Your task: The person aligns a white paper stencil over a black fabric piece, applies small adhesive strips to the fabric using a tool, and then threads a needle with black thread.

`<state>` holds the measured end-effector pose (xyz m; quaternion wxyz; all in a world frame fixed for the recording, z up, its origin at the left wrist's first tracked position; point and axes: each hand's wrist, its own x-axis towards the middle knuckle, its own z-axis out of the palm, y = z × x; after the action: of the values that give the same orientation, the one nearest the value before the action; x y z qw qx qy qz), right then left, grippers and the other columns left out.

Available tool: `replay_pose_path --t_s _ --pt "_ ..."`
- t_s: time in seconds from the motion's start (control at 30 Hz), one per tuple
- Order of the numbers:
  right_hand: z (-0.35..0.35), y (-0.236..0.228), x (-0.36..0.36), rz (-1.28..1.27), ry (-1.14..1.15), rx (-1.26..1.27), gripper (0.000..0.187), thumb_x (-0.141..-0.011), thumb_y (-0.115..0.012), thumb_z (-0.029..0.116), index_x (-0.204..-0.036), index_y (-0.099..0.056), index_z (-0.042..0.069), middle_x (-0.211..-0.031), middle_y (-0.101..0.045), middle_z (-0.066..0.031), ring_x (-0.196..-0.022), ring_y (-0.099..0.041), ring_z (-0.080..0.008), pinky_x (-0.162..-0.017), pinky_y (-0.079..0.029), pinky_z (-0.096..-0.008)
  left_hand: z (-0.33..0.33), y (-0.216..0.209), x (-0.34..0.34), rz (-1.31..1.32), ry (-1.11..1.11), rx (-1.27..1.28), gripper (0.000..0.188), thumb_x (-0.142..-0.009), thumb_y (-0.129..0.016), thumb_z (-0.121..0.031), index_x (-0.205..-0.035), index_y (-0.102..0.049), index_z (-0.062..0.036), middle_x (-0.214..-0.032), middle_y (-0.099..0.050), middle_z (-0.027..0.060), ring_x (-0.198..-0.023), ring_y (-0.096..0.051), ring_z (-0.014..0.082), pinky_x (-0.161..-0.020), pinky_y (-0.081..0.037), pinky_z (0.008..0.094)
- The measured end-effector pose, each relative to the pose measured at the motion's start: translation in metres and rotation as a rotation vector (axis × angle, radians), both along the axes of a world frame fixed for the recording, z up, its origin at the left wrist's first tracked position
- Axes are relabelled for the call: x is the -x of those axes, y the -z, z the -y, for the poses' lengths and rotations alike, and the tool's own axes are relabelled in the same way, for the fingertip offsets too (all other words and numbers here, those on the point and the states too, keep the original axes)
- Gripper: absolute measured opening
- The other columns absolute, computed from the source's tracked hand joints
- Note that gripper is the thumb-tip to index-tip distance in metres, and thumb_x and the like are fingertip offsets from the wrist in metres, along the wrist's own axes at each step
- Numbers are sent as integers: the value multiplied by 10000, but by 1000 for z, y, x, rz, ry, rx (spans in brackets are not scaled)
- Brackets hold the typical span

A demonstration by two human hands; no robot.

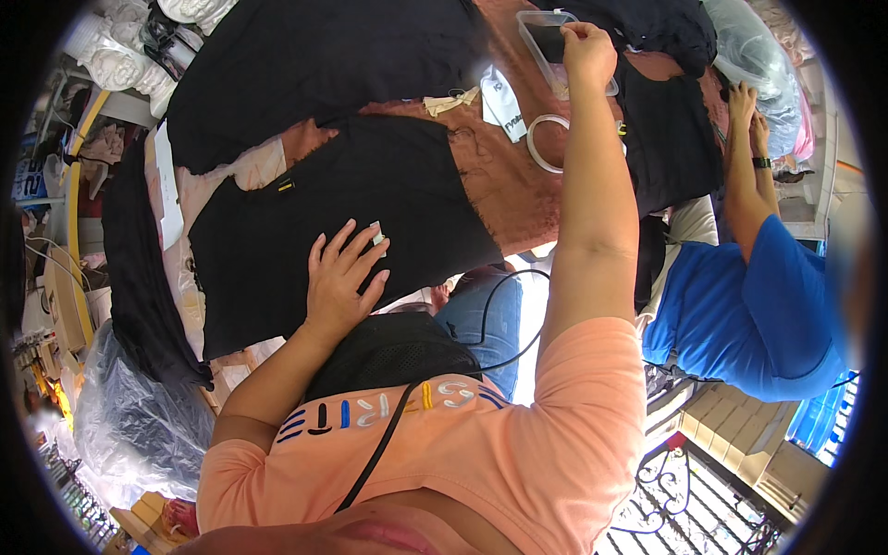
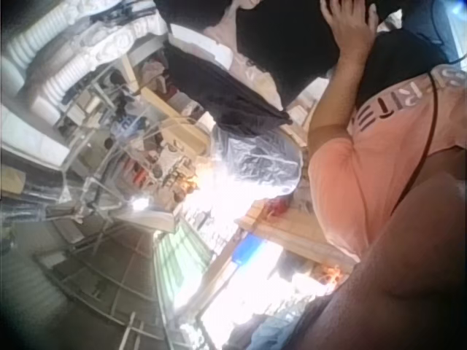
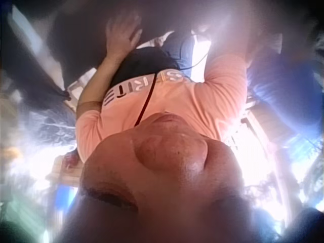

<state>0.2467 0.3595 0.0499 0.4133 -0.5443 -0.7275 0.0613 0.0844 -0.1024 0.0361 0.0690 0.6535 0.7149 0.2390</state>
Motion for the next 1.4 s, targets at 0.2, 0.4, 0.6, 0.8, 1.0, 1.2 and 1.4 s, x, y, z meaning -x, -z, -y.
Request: replay_pose_path --t_s 0.2,0.4,0.6,0.8,1.0,1.2,1.4 --pt "6 2 10 125 -20 159 178 -766 -708 281 -878 -749 148 -886 -700 -88 -840 -674 -284 -757 -519 -380 0 -1 1 0 -7 7 399 -819 -656 -225 -1210 -621 -153 -1364 -519 35 -1325 -400 269 -1077 -243 526" --pt "28 -6 3 134 -49 -35 287 -777 -711 331 -970 -726 119 -869 -705 -86 -787 -669 -265 -728 -515 -366 -2 0 -1 -8 1 -7 394 -822 -646 -218 -1210 -622 -151 -1365 -518 36 -1320 -407 273 -1076 -244 520" --pt "182 -57 -15 -40 -396 174 262 -801 -708 315 -903 -710 74 -771 -684 -89 -744 -659 -271 -682 -506 -356 1 2 0 -18 -12 -30 386 -825 -642 -217 -1204 -627 -146 -1355 -526 34 -1312 -417 276 -1073 -252 523" --pt "258 -45 -82 141 -225 408 310 -794 -720 341 -842 -709 35 -786 -679 -132 -710 -657 -254 -657 -502 -349 1 7 -2 -39 -7 -53 368 -843 -636 -223 -1201 -628 -139 -1353 -529 31 -1310 -421 274 -1079 -251 530" --pt "210 1 -110 161 -23 3 545 -821 -694 402 -1165 -616 -14 -1157 -623 -201 -1064 -598 -352 -914 -458 -387 1 6 -4 -45 -17 -77 364 -849 -636 -231 -1201 -631 -140 -1355 -532 19 -1312 -423 270 -1084 -251 516" --pt "113 41 -99 -102 -131 -281 532 -725 -793 409 -1049 -653 11 -984 -681 -173 -895 -655 -284 -805 -498 -380 -2 3 -6 39 -29 -154 358 -850 -636 -205 -1199 -627 -124 -1358 -532 46 -1311 -437 260 -1095 -258 490" --pt "112 36 -66 -244 94 200 694 -676 -827 365 -1189 -570 -25 -1106 -660 -156 -1015 -650 -226 -847 -517 -330 23 -12 7 317 -97 -362 265 -848 -625 -100 -1109 -671 -85 -1236 -618 70 -1136 -579 257 -986 -424 372"
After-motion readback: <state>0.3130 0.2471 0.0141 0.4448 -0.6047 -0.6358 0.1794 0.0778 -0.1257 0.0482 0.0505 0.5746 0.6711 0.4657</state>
